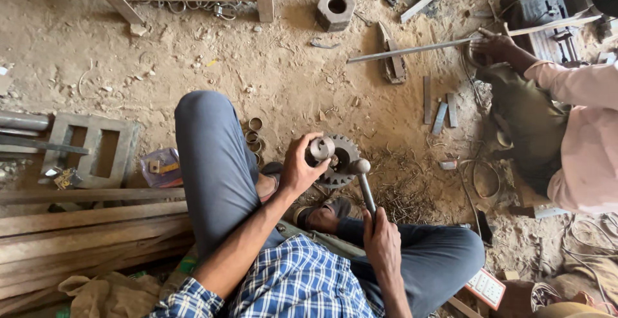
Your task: The person sits on the ground and uses a hammer to shape small metal rings on a gear-like anvil. They repeatedly pick up rings, position them on the anvil, and strike them to deform the metal.
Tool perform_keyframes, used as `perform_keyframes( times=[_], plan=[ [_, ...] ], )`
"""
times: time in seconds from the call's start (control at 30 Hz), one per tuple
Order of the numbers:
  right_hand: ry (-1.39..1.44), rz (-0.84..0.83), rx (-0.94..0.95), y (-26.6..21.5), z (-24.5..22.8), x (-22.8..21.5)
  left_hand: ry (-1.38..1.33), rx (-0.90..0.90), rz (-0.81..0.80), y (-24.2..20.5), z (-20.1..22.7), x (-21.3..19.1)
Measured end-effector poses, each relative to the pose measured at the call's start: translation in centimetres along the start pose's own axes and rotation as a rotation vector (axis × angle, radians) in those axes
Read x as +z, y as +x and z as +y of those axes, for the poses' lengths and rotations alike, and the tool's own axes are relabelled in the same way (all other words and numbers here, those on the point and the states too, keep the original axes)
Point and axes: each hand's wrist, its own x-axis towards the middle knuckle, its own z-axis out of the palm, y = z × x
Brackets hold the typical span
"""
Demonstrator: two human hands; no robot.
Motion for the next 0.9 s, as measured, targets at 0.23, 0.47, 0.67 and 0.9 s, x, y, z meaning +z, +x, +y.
perform_keyframes(
  times=[0.23,0.47,0.67,0.9],
  plan=[
    [0.123,0.069,-0.046,1.9,-3.5,-2.6,-0.092,-0.133,0.010,0.1,-2.7,1.6],
    [0.285,0.152,-0.157,3.7,-6.9,-6.1,-0.114,-0.195,-0.037,-0.1,-3.3,1.8],
    [0.184,0.091,-0.266,4.3,-7.8,-2.2,-0.120,-0.150,-0.026,0.3,-3.0,1.2],
    [0.331,0.169,-0.116,4.3,-7.9,-3.1,-0.196,-0.171,0.011,0.3,-2.4,1.5]
  ],
)
